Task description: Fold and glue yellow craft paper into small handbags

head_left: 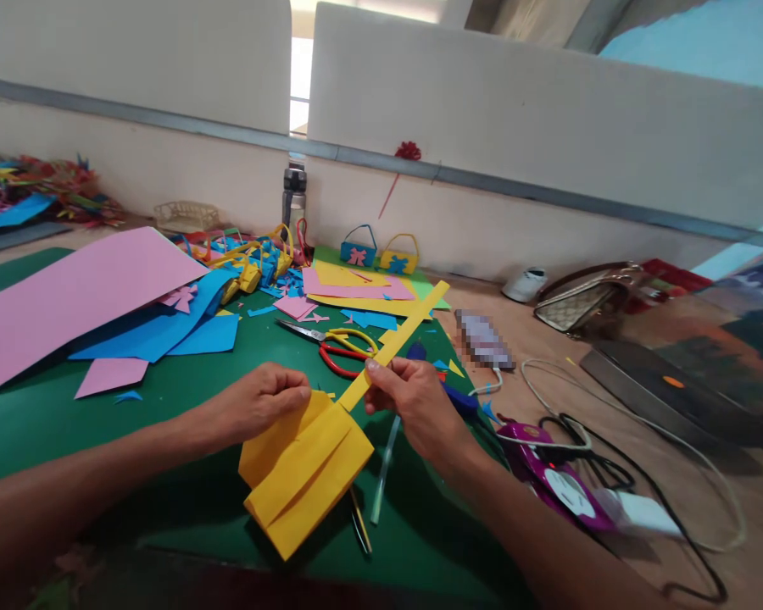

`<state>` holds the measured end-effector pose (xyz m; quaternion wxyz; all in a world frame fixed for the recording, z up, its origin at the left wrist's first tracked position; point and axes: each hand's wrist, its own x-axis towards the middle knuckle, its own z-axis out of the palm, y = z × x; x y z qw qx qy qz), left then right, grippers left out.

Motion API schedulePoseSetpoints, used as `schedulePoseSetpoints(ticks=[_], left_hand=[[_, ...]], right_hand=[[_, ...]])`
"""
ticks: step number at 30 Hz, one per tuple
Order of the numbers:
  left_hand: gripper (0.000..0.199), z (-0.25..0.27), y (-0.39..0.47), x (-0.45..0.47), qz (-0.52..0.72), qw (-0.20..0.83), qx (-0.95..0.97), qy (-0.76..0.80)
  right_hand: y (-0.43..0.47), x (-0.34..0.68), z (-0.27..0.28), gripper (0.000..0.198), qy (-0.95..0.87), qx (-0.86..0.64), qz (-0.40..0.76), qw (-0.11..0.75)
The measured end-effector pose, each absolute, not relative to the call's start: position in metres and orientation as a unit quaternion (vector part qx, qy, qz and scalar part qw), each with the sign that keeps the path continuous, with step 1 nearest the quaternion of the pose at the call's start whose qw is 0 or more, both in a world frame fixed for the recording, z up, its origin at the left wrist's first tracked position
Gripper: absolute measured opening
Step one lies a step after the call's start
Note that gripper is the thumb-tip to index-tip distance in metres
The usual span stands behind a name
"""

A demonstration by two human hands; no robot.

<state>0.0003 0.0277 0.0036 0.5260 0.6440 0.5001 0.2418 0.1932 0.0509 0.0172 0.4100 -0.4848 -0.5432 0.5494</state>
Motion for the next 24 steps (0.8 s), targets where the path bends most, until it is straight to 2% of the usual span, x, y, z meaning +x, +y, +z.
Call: schedulePoseSetpoints(ticks=[5,10,16,24], left_hand=[[0.02,0.0006,0.027,0.0023,0.241,0.513,0.657,0.497],[0.018,0.0021,0.0233,0.0044,0.263,0.529,0.641,0.491],[0.025,0.0028,0.0195,0.006,0.278,0.538,0.629,0.488],[0.018,0.0045,0.02,0.0072,0.316,0.537,0.593,0.509]], right_hand=[[0.0523,0.1939,0.0142,0.027,-0.562,-0.474,0.545,0.404],[0.053,0.1959,0.0146,0.027,-0.608,-0.463,0.476,0.435],[0.051,0.1935,0.0133,0.019,-0.58,-0.448,0.532,0.424],[0.0493,0.192,0.0105,0.018,-0.596,-0.451,0.511,0.425]])
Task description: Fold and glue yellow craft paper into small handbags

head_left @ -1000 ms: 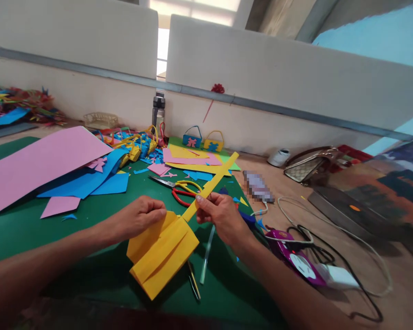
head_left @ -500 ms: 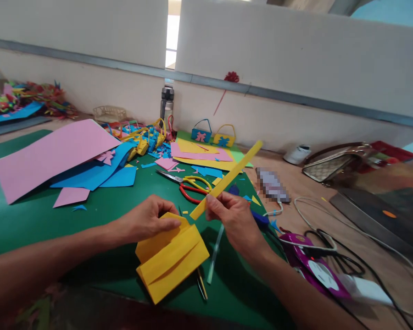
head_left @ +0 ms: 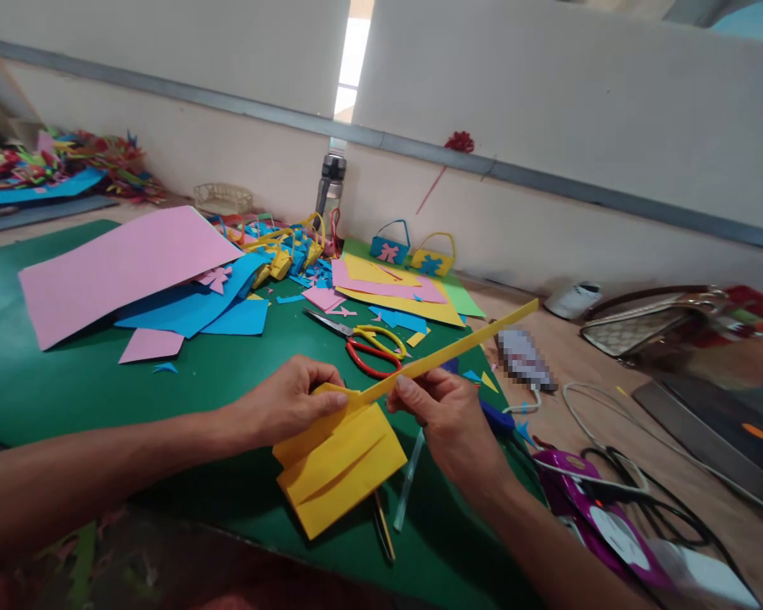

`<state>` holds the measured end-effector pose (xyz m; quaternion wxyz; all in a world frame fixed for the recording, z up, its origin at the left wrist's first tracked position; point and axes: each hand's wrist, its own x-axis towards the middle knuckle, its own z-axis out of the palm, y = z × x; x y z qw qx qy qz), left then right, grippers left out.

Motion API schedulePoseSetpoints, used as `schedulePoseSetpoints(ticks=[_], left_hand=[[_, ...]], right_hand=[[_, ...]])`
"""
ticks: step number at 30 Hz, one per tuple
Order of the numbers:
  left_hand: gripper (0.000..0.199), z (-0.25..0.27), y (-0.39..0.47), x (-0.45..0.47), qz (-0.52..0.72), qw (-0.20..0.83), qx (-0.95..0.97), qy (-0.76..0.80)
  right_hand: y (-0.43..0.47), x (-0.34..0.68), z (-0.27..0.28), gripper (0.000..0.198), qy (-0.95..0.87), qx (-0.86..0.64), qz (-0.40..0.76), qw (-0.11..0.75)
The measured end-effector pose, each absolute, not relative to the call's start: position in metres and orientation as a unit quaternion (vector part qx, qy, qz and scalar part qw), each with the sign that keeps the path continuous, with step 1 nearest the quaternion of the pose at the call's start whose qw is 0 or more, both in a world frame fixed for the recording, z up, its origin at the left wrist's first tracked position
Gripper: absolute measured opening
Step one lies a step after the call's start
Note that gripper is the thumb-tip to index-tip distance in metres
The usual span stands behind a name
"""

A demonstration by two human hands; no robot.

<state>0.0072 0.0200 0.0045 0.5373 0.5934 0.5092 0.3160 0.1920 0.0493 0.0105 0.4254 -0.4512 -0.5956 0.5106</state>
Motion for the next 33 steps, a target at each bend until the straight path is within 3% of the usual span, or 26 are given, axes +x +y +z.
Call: schedulePoseSetpoints(ticks=[15,21,33], left_hand=[[0.011,-0.0034,0.0137,0.0082,0.403,0.374,0.704,0.451],[0.016,-0.0053,0.0136,0.0094,0.389,0.412,0.698,0.439],[0.007,-0.0001,0.0117,0.01,0.39,0.365,0.705,0.466]], right_hand=[[0.0479,0.1912,0.0114,0.019,-0.608,-0.483,0.469,0.421],[0.0473,0.1932,0.0123,0.018,-0.617,-0.475,0.47,0.415],[0.0443,0.1931,0.0174,0.016,-0.647,-0.483,0.436,0.398]])
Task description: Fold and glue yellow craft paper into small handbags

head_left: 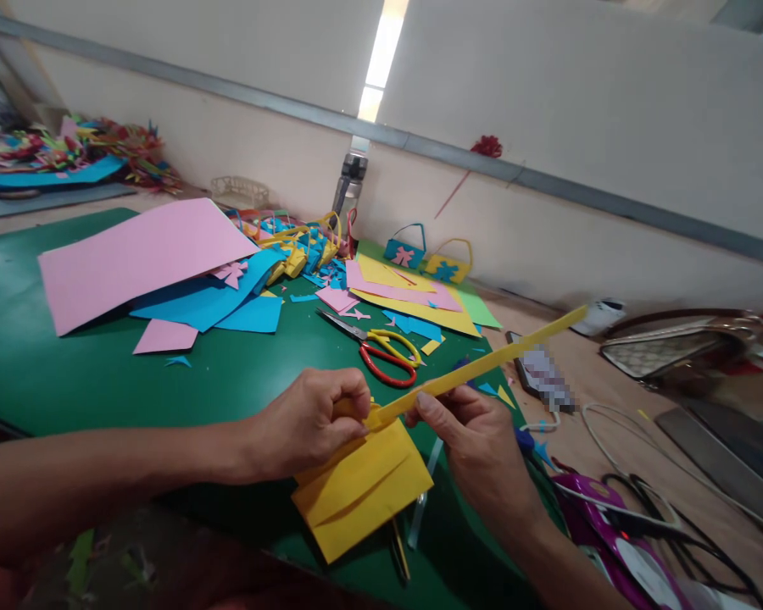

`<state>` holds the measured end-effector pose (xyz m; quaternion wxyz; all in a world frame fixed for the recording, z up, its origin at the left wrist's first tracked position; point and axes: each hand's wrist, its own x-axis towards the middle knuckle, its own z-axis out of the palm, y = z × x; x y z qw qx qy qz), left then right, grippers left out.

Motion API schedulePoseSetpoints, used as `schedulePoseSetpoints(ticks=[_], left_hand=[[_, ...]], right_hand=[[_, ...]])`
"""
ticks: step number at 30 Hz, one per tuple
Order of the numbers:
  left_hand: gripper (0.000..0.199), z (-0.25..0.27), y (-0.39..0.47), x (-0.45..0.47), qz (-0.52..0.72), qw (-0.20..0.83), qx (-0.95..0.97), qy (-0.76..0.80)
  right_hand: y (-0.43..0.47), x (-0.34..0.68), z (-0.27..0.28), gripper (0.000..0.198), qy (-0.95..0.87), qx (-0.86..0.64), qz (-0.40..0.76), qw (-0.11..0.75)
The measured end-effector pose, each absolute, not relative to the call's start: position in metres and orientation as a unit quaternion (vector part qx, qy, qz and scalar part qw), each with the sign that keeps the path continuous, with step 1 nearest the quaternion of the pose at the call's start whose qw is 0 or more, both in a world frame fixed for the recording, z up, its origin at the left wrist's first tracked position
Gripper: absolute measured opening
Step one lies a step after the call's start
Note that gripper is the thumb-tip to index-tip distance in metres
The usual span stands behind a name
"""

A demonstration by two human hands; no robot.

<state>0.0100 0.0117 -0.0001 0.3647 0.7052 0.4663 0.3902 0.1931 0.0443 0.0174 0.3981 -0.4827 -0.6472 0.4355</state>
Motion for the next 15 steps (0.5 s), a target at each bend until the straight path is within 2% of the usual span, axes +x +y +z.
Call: schedulePoseSetpoints(ticks=[15], left_hand=[[0.012,-0.0021,0.0094,0.0108,0.413,0.336,0.717,0.449]], right_hand=[[0.0363,0.188,0.0193,0.014,-0.652,-0.497,0.4,0.41]])
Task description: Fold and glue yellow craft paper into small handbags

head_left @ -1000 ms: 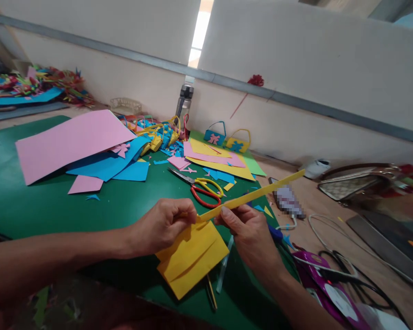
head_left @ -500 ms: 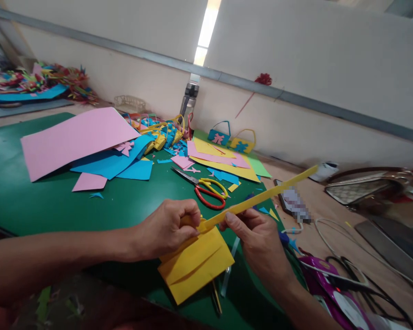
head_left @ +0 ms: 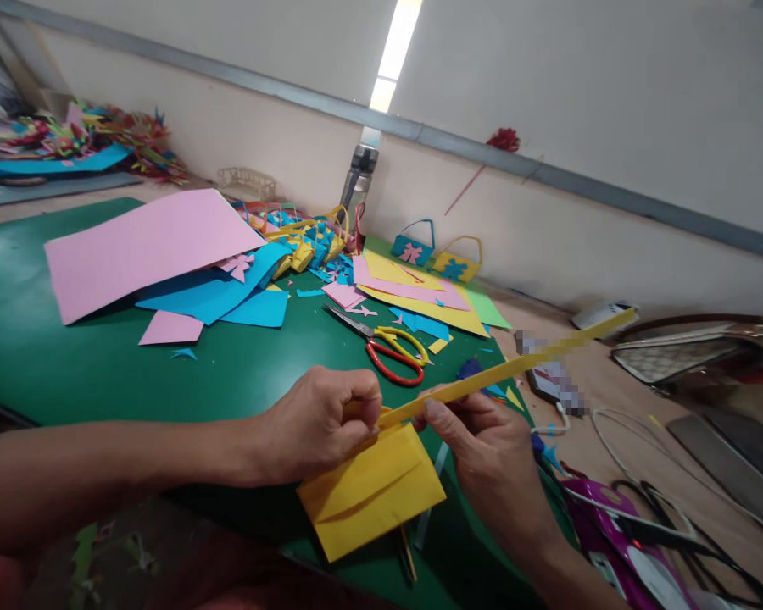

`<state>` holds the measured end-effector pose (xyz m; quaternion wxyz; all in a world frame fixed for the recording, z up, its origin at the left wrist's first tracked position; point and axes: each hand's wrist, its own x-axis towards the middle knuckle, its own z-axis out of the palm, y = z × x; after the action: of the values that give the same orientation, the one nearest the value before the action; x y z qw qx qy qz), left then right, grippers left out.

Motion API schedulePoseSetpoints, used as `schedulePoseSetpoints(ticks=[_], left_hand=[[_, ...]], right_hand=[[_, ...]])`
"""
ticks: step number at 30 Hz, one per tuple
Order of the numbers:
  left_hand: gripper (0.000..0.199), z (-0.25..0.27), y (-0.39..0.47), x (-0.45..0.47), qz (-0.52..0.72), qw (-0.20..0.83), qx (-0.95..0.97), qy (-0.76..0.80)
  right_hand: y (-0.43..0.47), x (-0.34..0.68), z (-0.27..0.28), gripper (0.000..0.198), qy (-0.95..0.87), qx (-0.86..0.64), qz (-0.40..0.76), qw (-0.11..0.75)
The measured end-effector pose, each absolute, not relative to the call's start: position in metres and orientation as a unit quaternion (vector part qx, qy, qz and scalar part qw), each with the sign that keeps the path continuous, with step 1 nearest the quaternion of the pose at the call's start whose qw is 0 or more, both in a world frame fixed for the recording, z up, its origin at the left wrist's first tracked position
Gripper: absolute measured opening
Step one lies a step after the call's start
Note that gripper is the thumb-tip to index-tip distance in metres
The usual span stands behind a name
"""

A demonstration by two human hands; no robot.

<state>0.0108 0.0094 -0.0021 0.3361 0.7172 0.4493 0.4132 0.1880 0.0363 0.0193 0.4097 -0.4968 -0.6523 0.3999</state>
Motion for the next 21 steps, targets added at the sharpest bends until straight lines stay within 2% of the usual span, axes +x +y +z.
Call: schedulePoseSetpoints(ticks=[10,14,18,21], left_hand=[[0.006,0.0,0.0072,0.0107,0.407,0.349,0.709,0.458],[0.027,-0.0002,0.0074,0.0114,0.401,0.375,0.69,0.472],[0.016,0.0013,0.0101,0.0112,0.382,0.404,0.69,0.464],[0.014,0.0029,0.012,0.0108,0.37,0.44,0.67,0.47]], right_hand=[[0.034,0.1902,0.0169,0.011,-0.666,-0.489,0.371,0.424],[0.0338,0.1907,0.0169,0.01,-0.668,-0.49,0.371,0.419],[0.0331,0.1897,0.0189,0.011,-0.669,-0.494,0.364,0.419],[0.032,0.1887,0.0209,0.011,-0.673,-0.497,0.354,0.418]])
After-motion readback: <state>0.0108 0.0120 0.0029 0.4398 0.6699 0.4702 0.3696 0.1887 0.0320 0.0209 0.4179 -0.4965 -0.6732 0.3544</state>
